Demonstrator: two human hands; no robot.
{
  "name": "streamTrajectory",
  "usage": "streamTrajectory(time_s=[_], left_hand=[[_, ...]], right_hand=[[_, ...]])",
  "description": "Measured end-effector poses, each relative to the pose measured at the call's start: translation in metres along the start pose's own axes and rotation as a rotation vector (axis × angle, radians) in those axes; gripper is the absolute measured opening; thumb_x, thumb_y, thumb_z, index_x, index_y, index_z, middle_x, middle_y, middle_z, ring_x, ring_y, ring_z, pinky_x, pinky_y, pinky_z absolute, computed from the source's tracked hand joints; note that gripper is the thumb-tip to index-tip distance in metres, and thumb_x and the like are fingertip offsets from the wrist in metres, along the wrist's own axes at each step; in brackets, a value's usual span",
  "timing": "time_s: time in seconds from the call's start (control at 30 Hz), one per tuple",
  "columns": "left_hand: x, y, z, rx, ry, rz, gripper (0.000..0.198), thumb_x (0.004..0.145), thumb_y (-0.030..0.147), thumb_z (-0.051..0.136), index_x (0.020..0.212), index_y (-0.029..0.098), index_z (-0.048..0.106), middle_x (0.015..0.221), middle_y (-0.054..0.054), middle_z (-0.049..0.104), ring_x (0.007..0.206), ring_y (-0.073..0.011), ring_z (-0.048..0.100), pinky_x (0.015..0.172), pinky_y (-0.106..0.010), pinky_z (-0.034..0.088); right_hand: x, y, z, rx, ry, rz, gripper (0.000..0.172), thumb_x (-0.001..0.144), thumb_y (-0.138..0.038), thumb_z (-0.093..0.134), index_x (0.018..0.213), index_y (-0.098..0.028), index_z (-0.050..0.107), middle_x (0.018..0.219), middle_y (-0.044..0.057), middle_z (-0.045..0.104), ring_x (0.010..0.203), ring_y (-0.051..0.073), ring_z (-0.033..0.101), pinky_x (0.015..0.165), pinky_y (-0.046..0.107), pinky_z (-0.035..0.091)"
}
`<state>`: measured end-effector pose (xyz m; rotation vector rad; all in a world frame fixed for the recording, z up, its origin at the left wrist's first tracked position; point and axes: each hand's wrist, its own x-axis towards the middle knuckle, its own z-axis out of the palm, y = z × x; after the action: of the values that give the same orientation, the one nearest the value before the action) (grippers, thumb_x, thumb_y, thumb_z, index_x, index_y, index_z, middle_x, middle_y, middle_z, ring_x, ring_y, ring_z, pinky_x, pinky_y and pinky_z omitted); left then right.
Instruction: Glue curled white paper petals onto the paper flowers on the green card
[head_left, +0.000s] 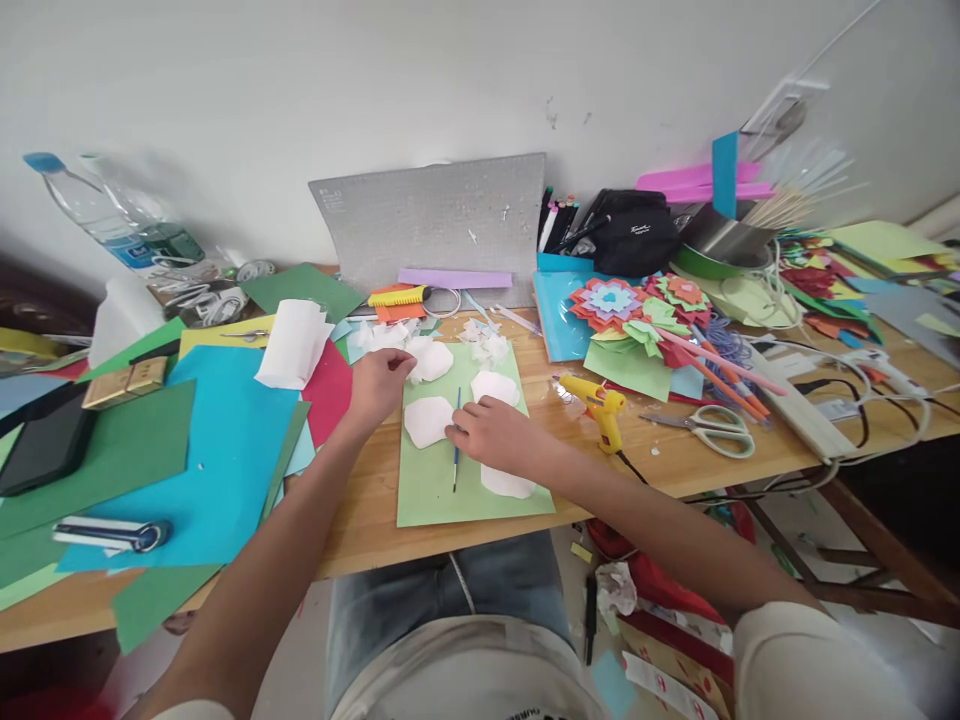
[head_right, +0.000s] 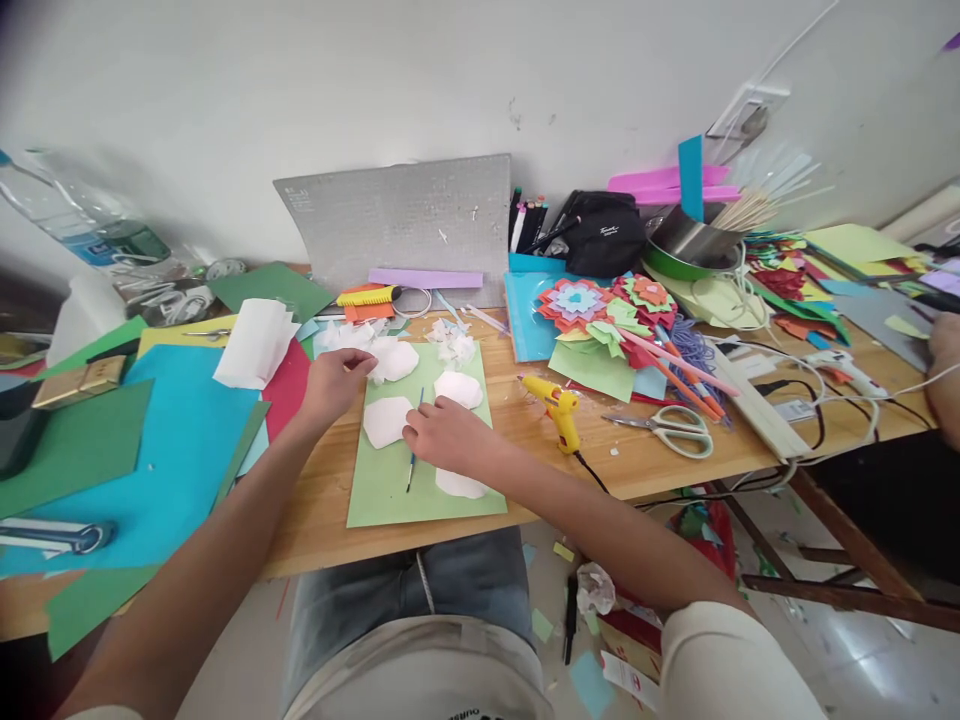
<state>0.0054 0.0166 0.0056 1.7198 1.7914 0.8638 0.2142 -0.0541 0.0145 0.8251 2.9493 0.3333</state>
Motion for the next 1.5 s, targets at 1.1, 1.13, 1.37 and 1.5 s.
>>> streamTrajectory(time_s=[1.1,1.13,1.37,1.5], left_hand=[[0.018,0.012,-0.005,0.596,-0.043,0.161,0.026,0.089,0.030,0.052,0.092,0.021,0.077,0.109,-0.016,0.055,0.111,-0.0367,0.042,0.090,-0.046,0.037],[0.020,0.012,-0.004,0.618,-0.055,0.166,0.027,0.089,0.030,0.052,0.093,0.020,0.077,0.109,-0.017,0.055,0.112,-0.0373,0.041,0.089,-0.047,0.037],[0.029,0.008,-0.003,0.700,-0.067,0.182,0.028,0.088,0.031,0.053,0.094,0.018,0.077,0.111,-0.018,0.053,0.115,-0.0399,0.039,0.088,-0.049,0.037],[0.029,0.010,-0.004,0.717,-0.067,0.181,0.029,0.089,0.033,0.052,0.095,0.019,0.077,0.110,-0.018,0.053,0.115,-0.0396,0.039,0.088,-0.048,0.038]], right_hand=[[0.040,0.037,0.015,1.135,0.940,0.706,0.014,0.083,-0.031,0.054,0.081,-0.020,0.062,0.080,0.002,0.069,0.067,0.015,0.068,0.065,0.026,0.057],[0.043,0.037,0.016,1.152,0.925,0.707,0.013,0.082,-0.030,0.055,0.081,-0.020,0.063,0.079,0.002,0.069,0.066,0.014,0.068,0.065,0.027,0.057],[0.056,0.038,0.019,1.138,0.903,0.688,0.012,0.079,-0.027,0.057,0.081,-0.020,0.066,0.079,0.002,0.071,0.066,0.015,0.068,0.066,0.028,0.058],[0.061,0.039,0.019,1.104,0.858,0.675,0.012,0.080,-0.027,0.056,0.079,-0.020,0.066,0.083,0.002,0.072,0.067,0.014,0.068,0.067,0.026,0.058]])
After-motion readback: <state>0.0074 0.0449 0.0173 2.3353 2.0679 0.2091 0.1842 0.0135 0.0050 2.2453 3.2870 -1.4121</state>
